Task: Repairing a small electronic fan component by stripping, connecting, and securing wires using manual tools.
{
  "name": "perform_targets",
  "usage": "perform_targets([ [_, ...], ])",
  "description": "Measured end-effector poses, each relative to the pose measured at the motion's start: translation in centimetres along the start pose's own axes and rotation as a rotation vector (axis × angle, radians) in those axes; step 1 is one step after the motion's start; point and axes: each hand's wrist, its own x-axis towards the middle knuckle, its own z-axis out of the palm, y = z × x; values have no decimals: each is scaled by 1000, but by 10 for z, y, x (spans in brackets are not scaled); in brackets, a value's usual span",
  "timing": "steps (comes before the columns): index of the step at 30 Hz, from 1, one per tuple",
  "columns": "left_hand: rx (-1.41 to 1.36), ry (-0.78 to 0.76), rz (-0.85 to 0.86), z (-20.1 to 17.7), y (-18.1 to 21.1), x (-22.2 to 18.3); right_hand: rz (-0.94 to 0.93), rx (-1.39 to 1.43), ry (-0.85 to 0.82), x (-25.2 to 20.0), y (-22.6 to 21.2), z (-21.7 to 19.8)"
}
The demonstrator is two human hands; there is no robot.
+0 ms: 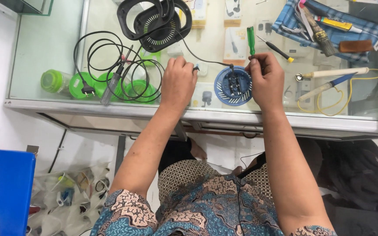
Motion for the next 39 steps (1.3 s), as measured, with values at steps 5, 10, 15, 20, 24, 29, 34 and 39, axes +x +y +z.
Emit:
perform_targets([
  [5, -62, 76, -5, -21, 17, 1, -23, 173, 20, 1, -10, -5],
  [10, -415, 69, -16, -26, 58, 0, -26, 257, 57, -3, -5, -8],
  [15, -340, -28, -7, -25, 73, 17, 23, 238, 91, -4, 5, -10],
  [20, -132, -201, 80, 7, 49, 30, -34, 161, 9, -5, 29, -8],
  [24, -139, -250, 114, -2, 48, 40, 3, -220, -67, -7, 11, -1],
  [29, -157, -216, 67, 4, 45, 35, 22, -314, -97, -6, 23, 1],
  [34, -324, -287, -26, -12, 51, 23, 6, -426, -101, -5, 31, 3],
  [39, -408, -304, 6, -21, 47, 21, 21, -359, -122, -5, 27, 5],
])
